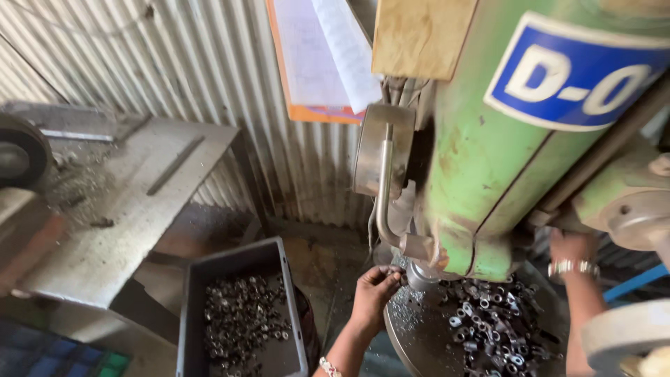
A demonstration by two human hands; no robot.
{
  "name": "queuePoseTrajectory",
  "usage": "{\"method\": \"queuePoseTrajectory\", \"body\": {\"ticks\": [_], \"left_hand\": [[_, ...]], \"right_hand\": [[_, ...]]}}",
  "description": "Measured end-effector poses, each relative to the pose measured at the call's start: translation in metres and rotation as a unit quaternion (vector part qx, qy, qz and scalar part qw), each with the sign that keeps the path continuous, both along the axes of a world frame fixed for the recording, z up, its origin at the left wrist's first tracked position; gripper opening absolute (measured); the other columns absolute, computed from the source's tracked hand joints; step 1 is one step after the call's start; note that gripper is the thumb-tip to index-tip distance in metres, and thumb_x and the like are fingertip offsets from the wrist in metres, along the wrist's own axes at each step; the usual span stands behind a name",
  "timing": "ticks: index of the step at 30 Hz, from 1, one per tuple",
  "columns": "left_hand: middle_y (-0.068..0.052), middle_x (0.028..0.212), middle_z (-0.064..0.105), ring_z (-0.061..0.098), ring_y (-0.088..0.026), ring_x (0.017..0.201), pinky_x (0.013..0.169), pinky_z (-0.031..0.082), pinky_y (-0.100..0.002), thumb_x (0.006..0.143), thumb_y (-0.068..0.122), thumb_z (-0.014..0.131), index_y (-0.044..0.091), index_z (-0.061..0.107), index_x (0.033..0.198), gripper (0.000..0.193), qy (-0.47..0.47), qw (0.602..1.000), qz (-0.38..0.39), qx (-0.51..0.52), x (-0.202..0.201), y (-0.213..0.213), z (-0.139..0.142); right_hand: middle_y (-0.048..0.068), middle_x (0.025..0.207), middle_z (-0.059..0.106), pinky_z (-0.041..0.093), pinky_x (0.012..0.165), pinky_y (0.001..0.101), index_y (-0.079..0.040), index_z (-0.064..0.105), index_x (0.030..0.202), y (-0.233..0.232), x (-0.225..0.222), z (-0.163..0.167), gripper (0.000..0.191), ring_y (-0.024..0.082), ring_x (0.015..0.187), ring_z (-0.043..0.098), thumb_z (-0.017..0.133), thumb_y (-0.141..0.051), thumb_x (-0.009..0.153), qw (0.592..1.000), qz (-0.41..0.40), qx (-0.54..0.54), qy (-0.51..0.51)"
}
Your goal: The person repeatedly picks small metal parts from a bin, places them under a drill press, and operates the machine to drill holes. They then remove the processed parts and place them on the machine table, continuing the cycle with new parts.
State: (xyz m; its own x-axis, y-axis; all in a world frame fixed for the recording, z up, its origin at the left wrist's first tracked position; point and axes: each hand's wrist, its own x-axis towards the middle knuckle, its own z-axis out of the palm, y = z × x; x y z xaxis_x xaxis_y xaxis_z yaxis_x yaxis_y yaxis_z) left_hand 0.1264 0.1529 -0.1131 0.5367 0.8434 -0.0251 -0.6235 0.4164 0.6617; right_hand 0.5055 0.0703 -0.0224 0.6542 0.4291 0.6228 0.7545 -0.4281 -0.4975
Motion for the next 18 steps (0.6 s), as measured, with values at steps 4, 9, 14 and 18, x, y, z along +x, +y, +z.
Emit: {"method": "queuePoseTrajectory", "body": {"ticks": [4, 9, 14, 18], "left_hand": [[-0.010, 0.089, 0.076, 0.072, -0.015, 0.081, 0.079, 0.060, -0.028, 0.090, -0.001, 0.072, -0.006, 0.073, 0.101, 0.012, 0.044, 0.994, 0.074, 0.067, 0.001, -0.001, 0.002], [-0.009, 0.091, 0.077, 0.071, -0.013, 0.079, 0.077, 0.059, -0.027, 0.090, -0.001, 0.073, -0.007, 0.074, 0.102, 0.013, 0.133, 0.981, 0.130, 0.048, 0.004, 0.000, 0.000], [-0.012, 0.090, 0.076, 0.071, -0.017, 0.078, 0.076, 0.060, -0.030, 0.089, -0.003, 0.074, -0.009, 0.073, 0.102, 0.014, 0.061, 0.993, 0.096, 0.031, 0.006, 0.016, -0.003], [-0.011, 0.091, 0.075, 0.072, -0.018, 0.078, 0.077, 0.061, -0.031, 0.089, 0.000, 0.073, -0.006, 0.070, 0.105, 0.016, -0.004, 0.999, 0.021, -0.043, 0.003, 0.026, 0.007]], "right_hand": [[0.015, 0.078, 0.066, 0.048, 0.060, 0.0338, -0.002, 0.067, 0.107, -0.070, -0.032, -0.052, 0.029, 0.021, 0.064, 0.061, 0.068, -0.031, 0.113, 0.966, 0.122, 0.168, 0.151], [0.018, 0.113, 0.068, 0.050, 0.100, 0.0474, 0.002, 0.061, 0.126, -0.148, -0.028, -0.087, 0.047, 0.034, 0.111, 0.065, 0.071, -0.027, 0.090, 0.985, 0.072, -0.029, -0.151], [0.023, 0.120, 0.065, 0.042, 0.105, 0.0484, -0.001, 0.060, 0.134, -0.155, -0.031, -0.086, 0.051, 0.039, 0.120, 0.057, 0.065, -0.022, 0.088, 0.978, 0.009, -0.068, -0.198], [0.024, 0.120, 0.066, 0.042, 0.103, 0.0472, -0.004, 0.061, 0.138, -0.149, -0.041, -0.080, 0.058, 0.040, 0.119, 0.057, 0.064, -0.023, 0.083, 0.934, -0.097, -0.118, -0.322]]}}
